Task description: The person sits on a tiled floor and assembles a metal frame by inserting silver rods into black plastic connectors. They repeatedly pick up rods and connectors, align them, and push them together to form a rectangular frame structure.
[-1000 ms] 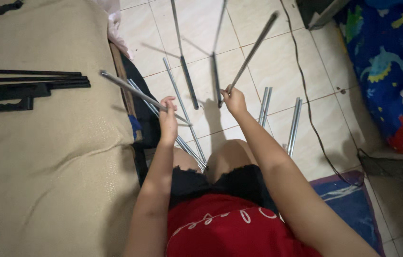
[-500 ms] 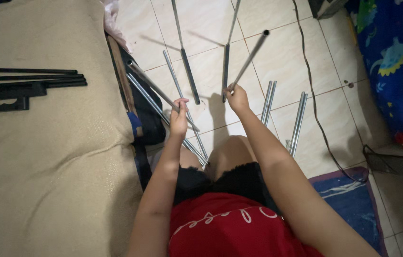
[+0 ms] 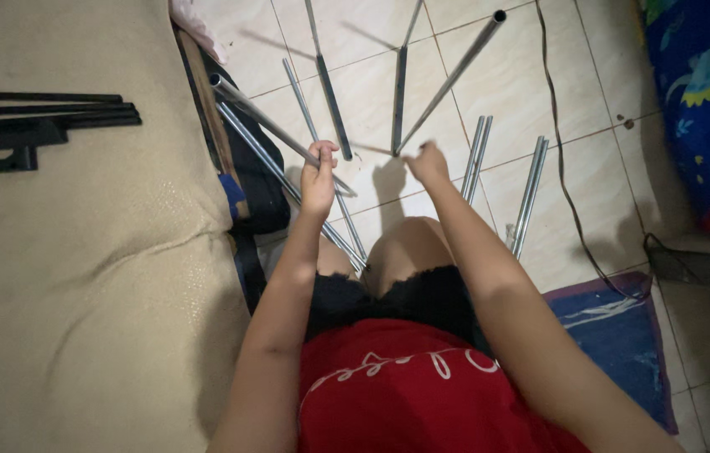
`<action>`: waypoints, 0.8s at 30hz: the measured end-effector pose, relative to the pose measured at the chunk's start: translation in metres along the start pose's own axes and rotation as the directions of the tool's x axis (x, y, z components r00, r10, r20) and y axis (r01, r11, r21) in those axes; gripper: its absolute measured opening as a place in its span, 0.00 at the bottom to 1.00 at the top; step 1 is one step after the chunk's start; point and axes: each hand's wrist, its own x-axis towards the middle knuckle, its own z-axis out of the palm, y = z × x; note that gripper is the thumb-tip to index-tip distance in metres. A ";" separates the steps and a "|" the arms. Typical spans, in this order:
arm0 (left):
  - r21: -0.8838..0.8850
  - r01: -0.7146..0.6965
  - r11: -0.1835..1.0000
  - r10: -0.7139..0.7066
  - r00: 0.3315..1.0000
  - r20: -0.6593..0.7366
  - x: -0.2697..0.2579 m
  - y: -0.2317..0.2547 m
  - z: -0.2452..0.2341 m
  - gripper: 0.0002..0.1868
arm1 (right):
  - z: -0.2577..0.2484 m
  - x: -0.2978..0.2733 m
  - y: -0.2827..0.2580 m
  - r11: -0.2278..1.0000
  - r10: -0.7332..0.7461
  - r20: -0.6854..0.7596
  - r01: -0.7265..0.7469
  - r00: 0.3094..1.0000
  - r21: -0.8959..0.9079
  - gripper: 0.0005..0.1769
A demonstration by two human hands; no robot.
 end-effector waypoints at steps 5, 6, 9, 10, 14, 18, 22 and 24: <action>-0.086 -0.142 0.986 0.145 0.989 0.033 0.022 0.013 0.007 0.15 | 0.030 -0.024 0.019 0.997 -0.070 0.277 0.072 0.958 0.004 0.31; -0.133 -0.146 0.980 0.152 0.987 0.042 0.027 0.015 0.009 0.15 | 0.031 -0.027 0.017 0.990 -0.129 0.243 0.139 0.961 -0.025 0.31; -0.101 -0.164 0.981 0.169 0.985 0.040 0.045 0.021 0.013 0.15 | 0.017 -0.019 -0.001 0.974 -0.225 -0.232 0.222 0.946 -0.038 0.59; -0.081 -0.163 0.983 0.167 0.985 0.038 0.051 0.023 0.013 0.15 | 0.011 -0.014 -0.010 0.967 -0.203 -0.193 0.227 0.960 0.114 0.58; -0.034 -0.094 0.995 0.095 0.994 0.050 0.058 0.018 0.016 0.16 | -0.010 -0.009 -0.028 0.908 -0.157 -0.042 0.160 0.987 0.386 0.54; -0.047 -0.213 0.976 0.215 0.975 0.057 0.065 0.013 0.018 0.17 | -0.002 -0.005 -0.026 0.921 -0.145 -0.025 0.144 0.989 0.362 0.53; -0.035 -0.168 0.985 0.170 0.983 0.070 0.064 0.005 0.017 0.16 | 0.015 -0.005 -0.010 0.933 -0.282 -0.196 0.316 0.939 0.170 0.57; -0.022 -0.271 0.962 0.272 0.959 0.076 0.064 0.005 0.018 0.16 | 0.015 -0.009 -0.006 0.950 -0.010 0.022 0.003 1.000 0.314 0.55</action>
